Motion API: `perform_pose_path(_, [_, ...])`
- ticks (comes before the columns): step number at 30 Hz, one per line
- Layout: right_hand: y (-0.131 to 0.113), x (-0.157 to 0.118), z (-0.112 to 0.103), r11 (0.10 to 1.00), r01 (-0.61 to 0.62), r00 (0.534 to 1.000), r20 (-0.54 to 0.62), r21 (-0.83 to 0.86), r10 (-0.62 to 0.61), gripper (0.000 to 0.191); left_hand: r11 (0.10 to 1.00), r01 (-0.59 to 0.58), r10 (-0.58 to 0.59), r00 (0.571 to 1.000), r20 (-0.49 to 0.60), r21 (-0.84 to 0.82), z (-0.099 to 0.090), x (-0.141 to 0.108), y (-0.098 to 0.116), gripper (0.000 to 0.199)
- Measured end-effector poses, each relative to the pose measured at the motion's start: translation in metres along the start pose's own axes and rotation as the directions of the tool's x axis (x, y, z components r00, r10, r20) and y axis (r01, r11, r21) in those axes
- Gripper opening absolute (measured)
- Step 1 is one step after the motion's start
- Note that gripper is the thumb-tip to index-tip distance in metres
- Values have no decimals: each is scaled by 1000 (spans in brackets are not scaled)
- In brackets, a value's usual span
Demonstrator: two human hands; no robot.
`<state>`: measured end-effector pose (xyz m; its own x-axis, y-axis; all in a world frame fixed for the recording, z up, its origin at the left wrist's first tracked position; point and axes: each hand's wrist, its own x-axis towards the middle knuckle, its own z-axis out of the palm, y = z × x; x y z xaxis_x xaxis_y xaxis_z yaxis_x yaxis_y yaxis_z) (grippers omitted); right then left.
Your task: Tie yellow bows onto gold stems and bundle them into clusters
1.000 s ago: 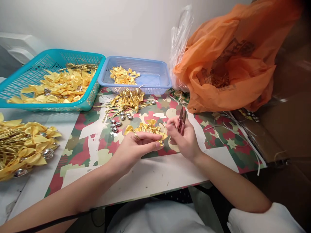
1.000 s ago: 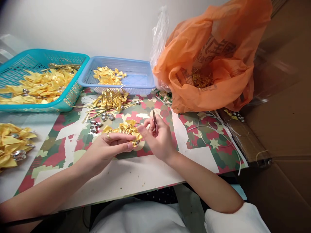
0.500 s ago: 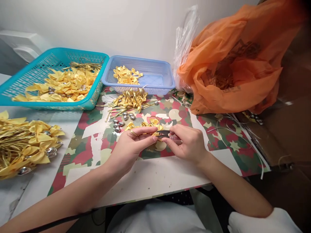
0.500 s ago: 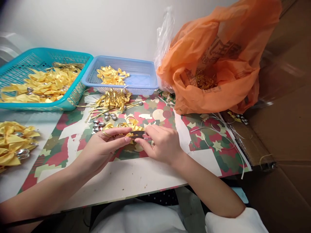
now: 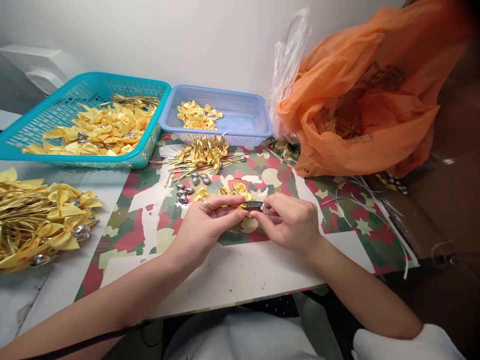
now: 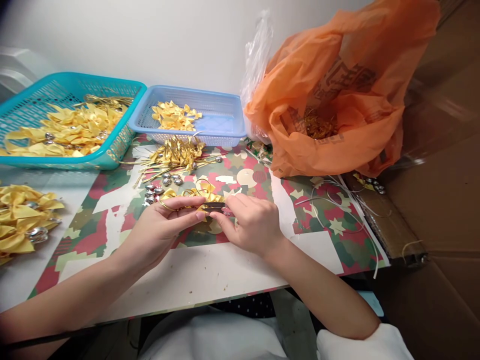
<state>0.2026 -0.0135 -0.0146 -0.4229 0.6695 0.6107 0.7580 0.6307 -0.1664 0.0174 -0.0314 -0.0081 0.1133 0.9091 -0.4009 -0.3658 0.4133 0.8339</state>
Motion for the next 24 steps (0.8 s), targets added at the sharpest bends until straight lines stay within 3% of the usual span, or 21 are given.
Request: perform_pose_path(24, [-1, -2, 2, 1000, 20, 1000, 10, -15, -20, 39, 999, 22, -20, 998, -54, 44, 2, -1, 1, 31])
